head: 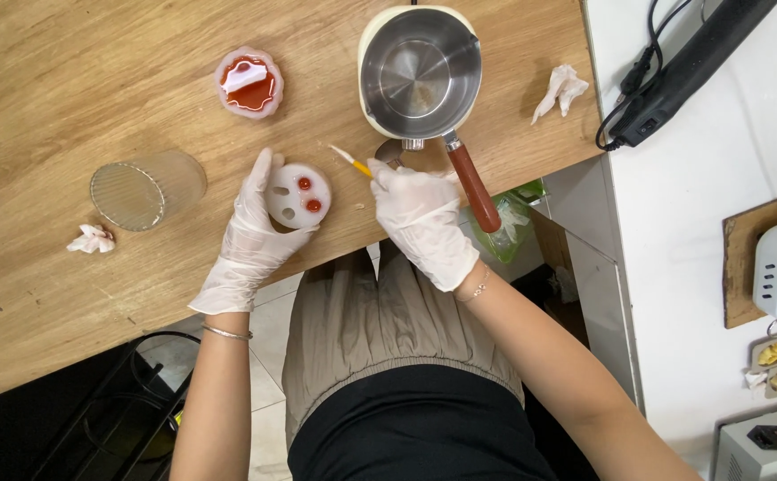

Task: The recorder cleans a metal melting pot with a paper towel and uses a small spatula to clean or level wax in a silicone mold.

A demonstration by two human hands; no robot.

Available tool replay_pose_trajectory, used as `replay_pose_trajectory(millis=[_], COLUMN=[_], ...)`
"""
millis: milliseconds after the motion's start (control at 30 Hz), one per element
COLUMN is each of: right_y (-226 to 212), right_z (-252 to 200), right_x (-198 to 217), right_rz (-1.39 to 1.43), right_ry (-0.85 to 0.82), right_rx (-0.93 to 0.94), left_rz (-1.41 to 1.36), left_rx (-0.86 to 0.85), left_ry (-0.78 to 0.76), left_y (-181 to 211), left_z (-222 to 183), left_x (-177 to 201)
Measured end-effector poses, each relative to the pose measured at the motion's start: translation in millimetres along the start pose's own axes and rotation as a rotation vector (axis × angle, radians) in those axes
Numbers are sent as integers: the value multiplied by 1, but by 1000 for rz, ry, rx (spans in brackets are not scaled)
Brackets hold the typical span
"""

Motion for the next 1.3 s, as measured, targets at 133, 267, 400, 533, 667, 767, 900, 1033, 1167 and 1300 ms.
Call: replay_pose_trajectory(millis=[133,267,400,533,667,767,900,1033,1167,1300], right_y=[-2,-19,-30,-23,-11,-11,-13,-10,-3,1], right_z=[5,19,30,17,-5,-7,14,5,-23,-33], right_x=[0,-19,-38,-34,-19,-11,-14,-19,-17,-5], right_rz=[-87,-282,-343,-322,-234,-192,-266,-262,-220,-102], right_ry=[38,90,119,18,-35,25,132,89,-44,-121], right_rx=[49,178,308,371,408,403,331,333,373,296], left_rz=[-27,-26,-19,-23,-34,-35,-28,-43,12,138], left_rx=[15,8,9,12,33,31,31,71,-24,-196], left_ry=[-15,-11,-13,4,22,23,-6,-54,63,315], left_y=[-1,-1,-3,-7,-14,-16,-14,-4,18,53], left_z=[0,0,-5,-10,-13,-14,-14,-19,-42,-79], left_x=[0,1,5,11,12,11,11,20,34,48])
Point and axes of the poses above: each hand's wrist, its own z-axis towards the middle knuckle, its own x-axis out of the back of the hand, y = z × x, the point moved 8 cm from there along z, towards the middle knuckle, and after that the axes turned 8 degrees about -x, right-handed, at the moved point
